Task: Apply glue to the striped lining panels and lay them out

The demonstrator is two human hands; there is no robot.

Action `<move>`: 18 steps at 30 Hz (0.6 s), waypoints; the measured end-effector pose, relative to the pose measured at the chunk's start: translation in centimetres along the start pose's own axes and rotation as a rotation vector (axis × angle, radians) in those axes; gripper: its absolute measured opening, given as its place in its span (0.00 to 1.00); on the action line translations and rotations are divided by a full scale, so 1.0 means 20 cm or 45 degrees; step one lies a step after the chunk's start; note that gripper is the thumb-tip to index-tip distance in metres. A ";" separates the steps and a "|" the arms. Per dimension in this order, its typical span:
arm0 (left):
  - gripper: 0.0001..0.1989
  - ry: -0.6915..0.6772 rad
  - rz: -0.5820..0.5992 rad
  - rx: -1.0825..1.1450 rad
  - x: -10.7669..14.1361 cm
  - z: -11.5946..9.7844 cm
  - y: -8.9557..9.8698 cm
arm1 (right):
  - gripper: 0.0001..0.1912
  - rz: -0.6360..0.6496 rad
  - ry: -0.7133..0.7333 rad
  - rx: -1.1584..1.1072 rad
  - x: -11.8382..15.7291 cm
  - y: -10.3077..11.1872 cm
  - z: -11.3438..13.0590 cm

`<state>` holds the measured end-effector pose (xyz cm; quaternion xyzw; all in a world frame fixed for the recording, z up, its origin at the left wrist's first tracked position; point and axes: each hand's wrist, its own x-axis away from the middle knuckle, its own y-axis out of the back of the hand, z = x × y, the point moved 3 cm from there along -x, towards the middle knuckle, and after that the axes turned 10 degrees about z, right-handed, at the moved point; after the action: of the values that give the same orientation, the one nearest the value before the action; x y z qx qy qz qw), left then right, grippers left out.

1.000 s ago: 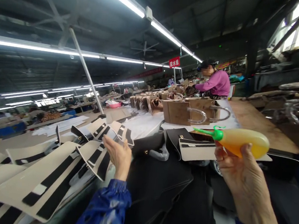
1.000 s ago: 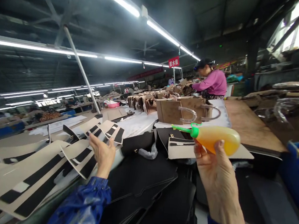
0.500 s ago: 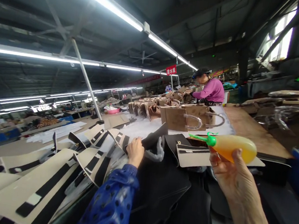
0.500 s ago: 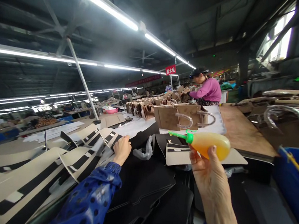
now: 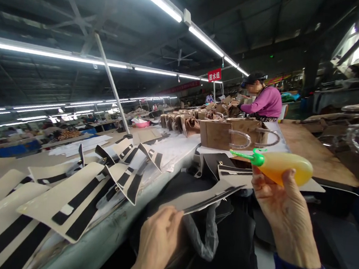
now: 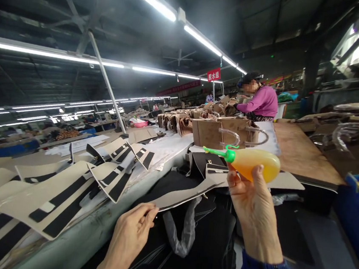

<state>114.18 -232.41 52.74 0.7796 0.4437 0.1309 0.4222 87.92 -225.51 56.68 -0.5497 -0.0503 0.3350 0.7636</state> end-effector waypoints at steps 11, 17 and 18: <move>0.22 0.521 -0.333 1.200 0.16 0.24 0.13 | 0.36 0.052 -0.064 -0.039 0.01 -0.03 -0.02; 0.36 0.888 0.438 2.095 0.13 0.19 0.04 | 0.35 0.070 -0.090 -0.051 0.01 -0.02 -0.03; 0.38 0.855 0.509 2.164 0.11 0.17 0.03 | 0.36 0.066 -0.094 -0.053 0.01 -0.02 -0.03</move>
<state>117.75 -232.53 50.68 0.8099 0.3470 0.0513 -0.4701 88.51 -226.04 56.65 -0.5538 -0.0713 0.3736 0.7407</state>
